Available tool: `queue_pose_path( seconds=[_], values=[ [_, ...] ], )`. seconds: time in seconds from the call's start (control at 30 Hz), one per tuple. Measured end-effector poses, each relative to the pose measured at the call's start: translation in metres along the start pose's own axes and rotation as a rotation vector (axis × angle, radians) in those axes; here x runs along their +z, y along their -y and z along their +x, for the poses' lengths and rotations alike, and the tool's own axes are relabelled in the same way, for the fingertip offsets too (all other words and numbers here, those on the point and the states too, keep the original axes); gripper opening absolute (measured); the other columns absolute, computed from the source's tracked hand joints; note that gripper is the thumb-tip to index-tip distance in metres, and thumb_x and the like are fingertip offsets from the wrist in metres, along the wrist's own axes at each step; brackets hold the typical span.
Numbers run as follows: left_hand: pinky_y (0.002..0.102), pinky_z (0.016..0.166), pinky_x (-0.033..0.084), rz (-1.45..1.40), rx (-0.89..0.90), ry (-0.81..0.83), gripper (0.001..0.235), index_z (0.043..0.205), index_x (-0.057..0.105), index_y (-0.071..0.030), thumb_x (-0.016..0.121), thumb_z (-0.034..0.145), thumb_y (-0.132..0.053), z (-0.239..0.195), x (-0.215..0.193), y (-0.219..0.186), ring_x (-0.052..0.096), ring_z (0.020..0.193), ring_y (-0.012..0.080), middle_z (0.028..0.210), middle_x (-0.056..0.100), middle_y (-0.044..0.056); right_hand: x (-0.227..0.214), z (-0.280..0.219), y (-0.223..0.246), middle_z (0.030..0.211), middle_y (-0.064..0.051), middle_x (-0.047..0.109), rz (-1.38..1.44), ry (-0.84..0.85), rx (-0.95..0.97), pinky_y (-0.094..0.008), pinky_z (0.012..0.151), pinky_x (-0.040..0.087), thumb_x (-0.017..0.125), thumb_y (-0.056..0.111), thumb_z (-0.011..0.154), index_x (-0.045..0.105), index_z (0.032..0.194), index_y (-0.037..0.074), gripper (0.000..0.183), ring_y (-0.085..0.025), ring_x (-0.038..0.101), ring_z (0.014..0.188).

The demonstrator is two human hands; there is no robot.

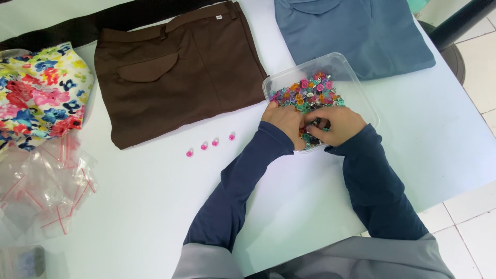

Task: Pick small buttons from a container and place them into small plastic bags for packaging.

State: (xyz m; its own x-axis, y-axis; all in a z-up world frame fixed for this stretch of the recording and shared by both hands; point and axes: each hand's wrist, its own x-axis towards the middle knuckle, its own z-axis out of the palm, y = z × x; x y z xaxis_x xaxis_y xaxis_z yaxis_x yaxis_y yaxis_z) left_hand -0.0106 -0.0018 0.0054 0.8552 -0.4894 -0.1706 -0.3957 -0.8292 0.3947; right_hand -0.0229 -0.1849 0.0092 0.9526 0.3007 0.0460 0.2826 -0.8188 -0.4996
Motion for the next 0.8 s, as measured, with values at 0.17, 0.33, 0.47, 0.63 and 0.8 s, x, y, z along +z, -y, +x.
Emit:
queue_pose_path(
  seconds=[0.17, 0.33, 0.47, 0.63, 0.8],
  values=[
    [0.041, 0.102, 0.025, -0.002, -0.005, -0.005, 0.02, 0.075, 0.071, -0.012, 0.069, 0.07, -0.031, 0.008, 0.009, 0.001, 0.067, 0.082, 0.032, 0.076, 0.069, 0.007, -0.002, 0.01, -0.011, 0.108, -0.006, 0.077, -0.169, 0.204, -0.052, -0.049, 0.083, 0.058, 0.076, 0.031, 0.084, 0.078, 0.111, 0.022, 0.029, -0.033, 0.074, 0.095],
    [0.038, 0.09, 0.027, 0.022, -0.016, -0.009, 0.013, 0.064, 0.069, -0.016, 0.067, 0.067, -0.029, 0.01, 0.009, 0.001, 0.067, 0.068, 0.0295, 0.063, 0.069, 0.003, 0.003, 0.013, -0.022, 0.114, 0.0, 0.078, -0.225, 0.264, -0.027, -0.047, 0.088, 0.057, 0.072, 0.034, 0.086, 0.08, 0.103, 0.026, 0.02, -0.033, 0.073, 0.101],
    [0.037, 0.088, 0.029, 0.01, -0.006, -0.03, 0.014, 0.069, 0.072, -0.016, 0.07, 0.068, -0.03, 0.011, 0.009, 0.002, 0.069, 0.069, 0.0276, 0.065, 0.071, 0.002, 0.01, 0.012, -0.027, 0.112, 0.002, 0.078, -0.171, 0.217, 0.029, -0.046, 0.085, 0.058, 0.072, 0.031, 0.086, 0.08, 0.102, 0.027, 0.018, -0.031, 0.073, 0.099],
    [0.036, 0.091, 0.033, -0.081, 0.013, -0.117, 0.017, 0.082, 0.073, -0.012, 0.067, 0.077, -0.027, 0.015, 0.014, 0.009, 0.072, 0.074, 0.0303, 0.07, 0.073, 0.006, 0.018, 0.011, -0.038, 0.111, 0.006, 0.075, -0.146, 0.128, -0.016, -0.041, 0.081, 0.059, 0.074, 0.033, 0.088, 0.078, 0.105, 0.029, 0.018, -0.023, 0.073, 0.093],
    [0.036, 0.091, 0.039, -0.072, -0.005, -0.21, 0.019, 0.092, 0.07, -0.015, 0.068, 0.078, -0.028, 0.021, 0.023, 0.014, 0.074, 0.077, 0.0291, 0.074, 0.074, 0.005, 0.017, 0.008, -0.036, 0.096, 0.006, 0.074, -0.042, 0.045, 0.013, -0.039, 0.074, 0.059, 0.072, 0.029, 0.091, 0.074, 0.108, 0.027, 0.018, -0.02, 0.072, 0.086]
  ],
)
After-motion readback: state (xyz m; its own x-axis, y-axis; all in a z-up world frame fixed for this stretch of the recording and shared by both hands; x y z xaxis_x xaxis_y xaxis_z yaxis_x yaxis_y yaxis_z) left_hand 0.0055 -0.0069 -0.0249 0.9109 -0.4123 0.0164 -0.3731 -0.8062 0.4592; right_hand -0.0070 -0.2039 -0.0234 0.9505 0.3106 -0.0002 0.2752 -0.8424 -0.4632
